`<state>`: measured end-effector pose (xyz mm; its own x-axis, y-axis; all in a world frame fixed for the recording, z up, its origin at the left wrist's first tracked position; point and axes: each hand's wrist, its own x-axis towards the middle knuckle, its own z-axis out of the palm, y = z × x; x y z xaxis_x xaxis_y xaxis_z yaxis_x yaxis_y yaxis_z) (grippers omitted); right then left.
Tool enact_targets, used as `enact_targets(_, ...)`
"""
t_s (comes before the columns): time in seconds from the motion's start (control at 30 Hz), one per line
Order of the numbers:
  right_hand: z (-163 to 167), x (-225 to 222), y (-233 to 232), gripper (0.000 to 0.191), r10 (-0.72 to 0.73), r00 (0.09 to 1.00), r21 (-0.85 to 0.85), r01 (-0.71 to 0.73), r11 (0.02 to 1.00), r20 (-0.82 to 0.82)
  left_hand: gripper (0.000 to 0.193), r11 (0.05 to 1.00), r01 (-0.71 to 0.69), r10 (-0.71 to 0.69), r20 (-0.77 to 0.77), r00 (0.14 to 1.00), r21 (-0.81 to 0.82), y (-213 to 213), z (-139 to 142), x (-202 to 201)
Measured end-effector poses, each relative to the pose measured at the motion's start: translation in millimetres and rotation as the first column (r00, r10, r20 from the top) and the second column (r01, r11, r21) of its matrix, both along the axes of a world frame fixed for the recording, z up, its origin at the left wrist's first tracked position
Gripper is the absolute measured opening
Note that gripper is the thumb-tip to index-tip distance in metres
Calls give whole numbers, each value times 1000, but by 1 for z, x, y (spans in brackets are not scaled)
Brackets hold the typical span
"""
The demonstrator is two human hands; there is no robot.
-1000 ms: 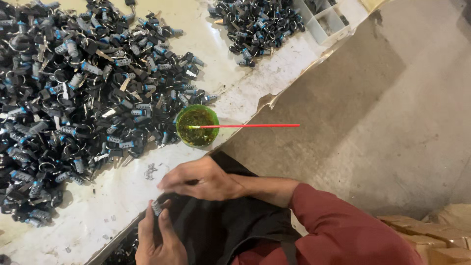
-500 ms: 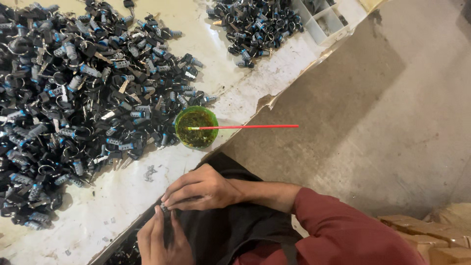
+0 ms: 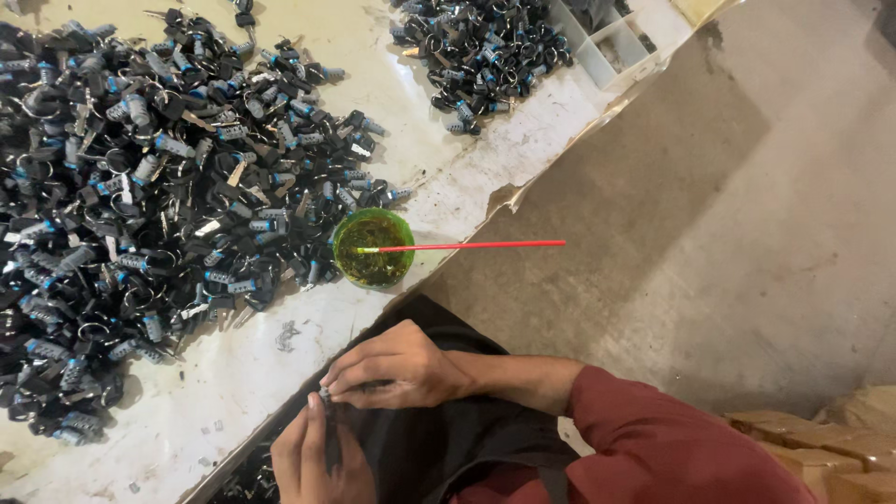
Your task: The person picks small metal lock components one at a time from a pile on the workbench, applies liquid to each part with a brush dipped into a green cup, and places the treated parts into a bin below the bench.
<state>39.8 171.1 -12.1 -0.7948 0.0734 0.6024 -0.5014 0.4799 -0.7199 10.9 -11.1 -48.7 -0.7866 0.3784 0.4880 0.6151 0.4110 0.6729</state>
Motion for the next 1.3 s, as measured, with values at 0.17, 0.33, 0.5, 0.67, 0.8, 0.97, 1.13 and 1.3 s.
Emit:
enact_targets(0.17, -19, 10, -8, 15, 176, 953, -441, -51, 896, 246, 36, 999, 21, -19, -68, 998, 34, 2, 18, 0)
enact_targets(0.33, -46, 26, -3, 13, 314, 850, -703, 91, 705, 424, 30, 989, 33, -38, 26, 999, 146, 9, 31, 1)
enact_targets(0.5, -31, 45, 27, 14, -194, 925, -828, 378, 414, 325, 32, 976, -154, 129, 158, 979, 156, -10, 37, -12)
enact_targets(0.67, -20, 42, 50, 19, -422, 881, -494, 471, 731, 214, 30, 950, -216, 146, 291, 945, 227, -12, 40, -21)
enact_targets(0.8, -11, 40, 59, 32, -568, 811, -560, 537, 631, 137, 30, 973, -144, 112, 177, 978, 178, -3, 48, -15)
enact_targets(0.97, -6, 48, 53, 33, -373, 907, -748, 385, 541, 196, 32, 964, -104, 63, 170, 983, 246, 5, 47, -20)
enact_targets(1.13, -16, 51, 33, 32, -188, 927, -842, 373, 390, 324, 36, 973, -66, 28, 172, 985, 221, 8, 42, -18)
enact_targets(1.3, -23, 54, 29, 35, -153, 930, -862, 367, 350, 333, 36, 974, -30, -6, 156, 988, 225, 6, 45, -16)
